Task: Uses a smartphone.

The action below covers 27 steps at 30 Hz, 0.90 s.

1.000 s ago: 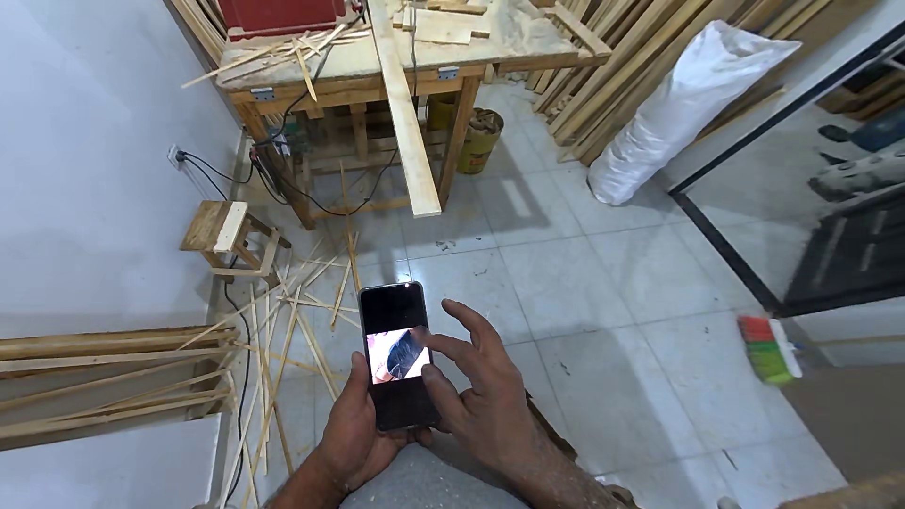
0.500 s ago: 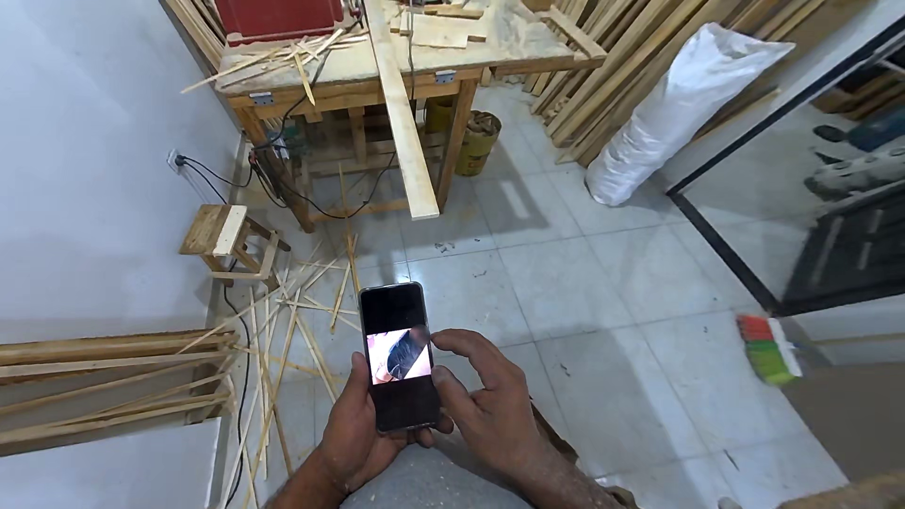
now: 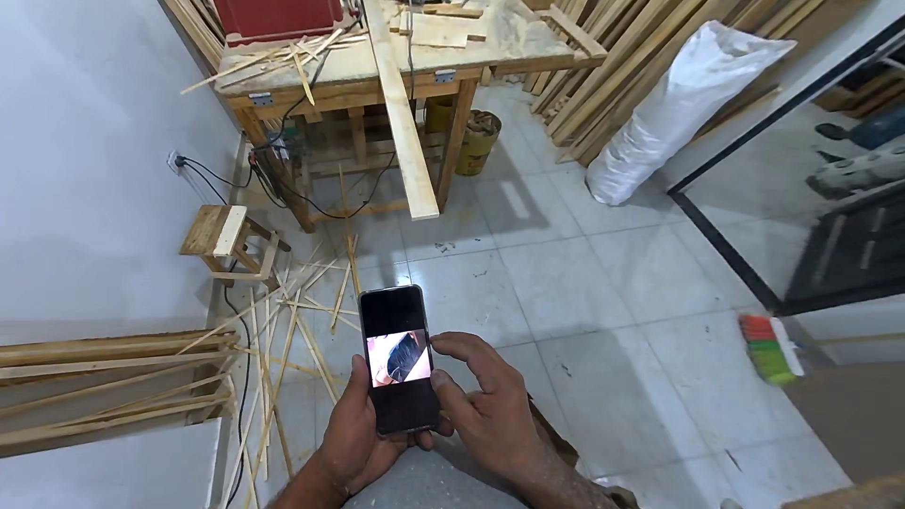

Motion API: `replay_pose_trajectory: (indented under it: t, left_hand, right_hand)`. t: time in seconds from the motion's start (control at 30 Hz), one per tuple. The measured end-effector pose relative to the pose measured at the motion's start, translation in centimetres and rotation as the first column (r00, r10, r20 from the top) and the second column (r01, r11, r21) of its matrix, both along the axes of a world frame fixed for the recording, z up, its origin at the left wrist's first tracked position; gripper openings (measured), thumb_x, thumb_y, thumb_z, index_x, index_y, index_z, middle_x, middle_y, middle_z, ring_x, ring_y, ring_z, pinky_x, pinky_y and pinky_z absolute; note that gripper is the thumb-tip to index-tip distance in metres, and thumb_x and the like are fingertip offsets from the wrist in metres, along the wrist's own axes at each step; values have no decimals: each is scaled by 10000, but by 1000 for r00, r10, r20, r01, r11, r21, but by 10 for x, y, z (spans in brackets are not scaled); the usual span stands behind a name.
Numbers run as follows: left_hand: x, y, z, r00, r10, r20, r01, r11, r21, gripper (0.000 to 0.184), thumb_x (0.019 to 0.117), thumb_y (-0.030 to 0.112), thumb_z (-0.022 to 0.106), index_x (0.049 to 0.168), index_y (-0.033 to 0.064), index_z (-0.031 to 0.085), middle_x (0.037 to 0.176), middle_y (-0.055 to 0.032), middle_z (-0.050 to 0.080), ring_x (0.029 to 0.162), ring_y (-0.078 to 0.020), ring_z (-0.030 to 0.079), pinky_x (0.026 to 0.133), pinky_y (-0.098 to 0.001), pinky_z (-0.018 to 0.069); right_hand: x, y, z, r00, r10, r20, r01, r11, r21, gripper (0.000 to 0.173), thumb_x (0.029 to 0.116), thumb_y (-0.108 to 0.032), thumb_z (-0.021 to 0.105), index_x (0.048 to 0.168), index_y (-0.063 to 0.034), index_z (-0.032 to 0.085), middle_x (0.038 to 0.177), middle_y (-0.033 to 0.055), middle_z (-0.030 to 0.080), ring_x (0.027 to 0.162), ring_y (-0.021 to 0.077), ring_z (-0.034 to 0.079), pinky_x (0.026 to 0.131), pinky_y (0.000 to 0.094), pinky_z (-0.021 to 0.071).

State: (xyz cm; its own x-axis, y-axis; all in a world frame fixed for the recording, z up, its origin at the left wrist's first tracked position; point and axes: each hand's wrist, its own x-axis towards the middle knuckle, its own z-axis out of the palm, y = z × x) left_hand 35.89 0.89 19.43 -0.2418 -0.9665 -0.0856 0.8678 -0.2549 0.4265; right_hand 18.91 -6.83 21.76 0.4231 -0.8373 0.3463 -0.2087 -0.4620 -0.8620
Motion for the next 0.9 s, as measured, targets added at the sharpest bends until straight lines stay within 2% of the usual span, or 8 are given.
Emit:
replay_pose_trajectory:
  t: [0.13, 0.33, 0.9]
  left_hand:
    - [-1, 0, 1, 1000, 16, 17, -17, 999, 37, 768, 966, 739, 393, 1354, 90, 534, 1239, -216, 670, 1038, -355, 713, 779, -474, 633]
    - [0, 1, -3, 1000, 4, -13, -4, 1000, 13, 761, 953, 730, 450, 1353, 90, 553, 1251, -219, 665, 1050, -358, 708, 794, -478, 629]
    - [0, 2, -4, 999, 4, -35, -4, 1000, 9, 755, 955, 721, 460, 1360, 89, 543, 1256, -224, 659, 1062, -365, 703, 799, -485, 628]
  right_hand:
    - [-1, 0, 0, 1000, 3, -9, -3, 1000, 13, 233, 963, -156, 612, 1124, -42, 737, 1152, 73, 729, 1117, 143, 688, 960, 335, 592]
    - [0, 1, 0, 1000, 7, -5, -7, 1000, 8, 233, 967, -155, 606, 1123, -37, 733, 1157, 84, 727, 1110, 149, 692, 961, 338, 594]
    - [0, 1, -2, 1000, 23, -9, -23, 1000, 4, 239, 966, -149, 602, 1130, -30, 730, 1152, 90, 729, 1113, 172, 697, 961, 359, 601]
